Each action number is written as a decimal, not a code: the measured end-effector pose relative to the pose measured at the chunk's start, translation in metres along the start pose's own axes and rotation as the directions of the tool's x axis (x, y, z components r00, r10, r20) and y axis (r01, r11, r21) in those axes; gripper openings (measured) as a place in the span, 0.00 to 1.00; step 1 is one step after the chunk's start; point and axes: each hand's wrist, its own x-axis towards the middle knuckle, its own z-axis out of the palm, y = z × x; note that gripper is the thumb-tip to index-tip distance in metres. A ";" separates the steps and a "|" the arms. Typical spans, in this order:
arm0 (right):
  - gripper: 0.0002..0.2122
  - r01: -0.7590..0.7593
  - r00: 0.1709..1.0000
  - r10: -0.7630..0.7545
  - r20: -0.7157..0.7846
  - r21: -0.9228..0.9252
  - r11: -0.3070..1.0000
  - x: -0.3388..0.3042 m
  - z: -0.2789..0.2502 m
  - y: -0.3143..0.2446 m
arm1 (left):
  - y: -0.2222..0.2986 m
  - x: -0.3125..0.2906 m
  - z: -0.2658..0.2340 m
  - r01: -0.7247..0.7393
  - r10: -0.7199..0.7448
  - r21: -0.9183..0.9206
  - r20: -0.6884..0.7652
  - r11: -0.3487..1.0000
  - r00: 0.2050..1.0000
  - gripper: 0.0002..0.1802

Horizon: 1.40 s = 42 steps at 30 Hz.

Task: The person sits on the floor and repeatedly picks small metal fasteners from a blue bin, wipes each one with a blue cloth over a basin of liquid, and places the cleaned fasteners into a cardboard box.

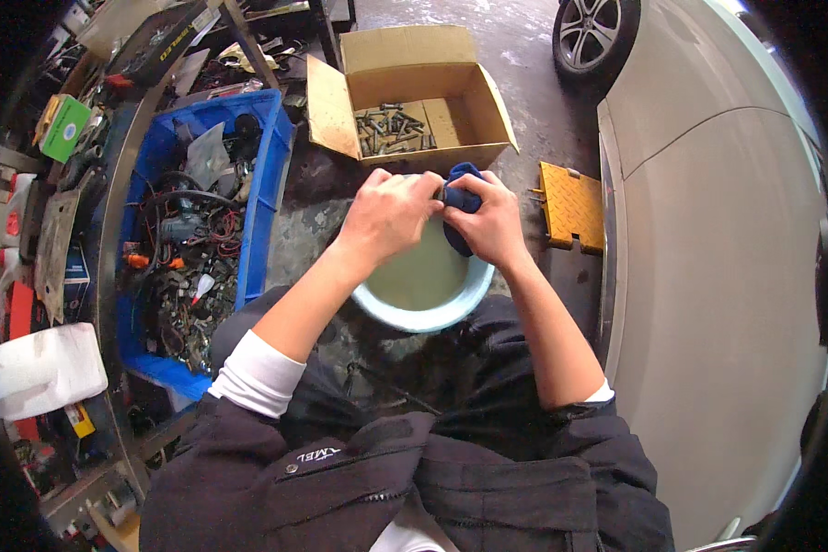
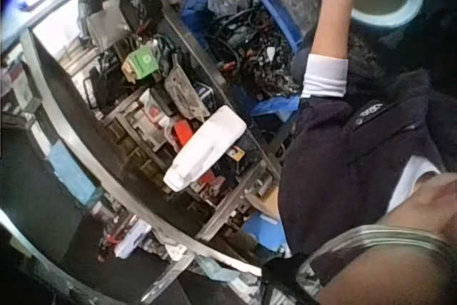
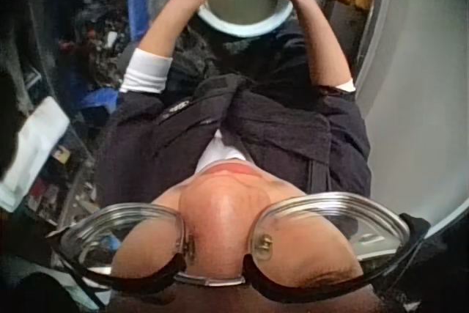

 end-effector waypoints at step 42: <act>0.15 0.172 0.980 -0.181 0.079 0.110 0.979 0.001 -0.021 -0.006 | -0.005 0.006 -0.010 0.098 -0.092 -0.246 0.037 0.964 0.995 0.09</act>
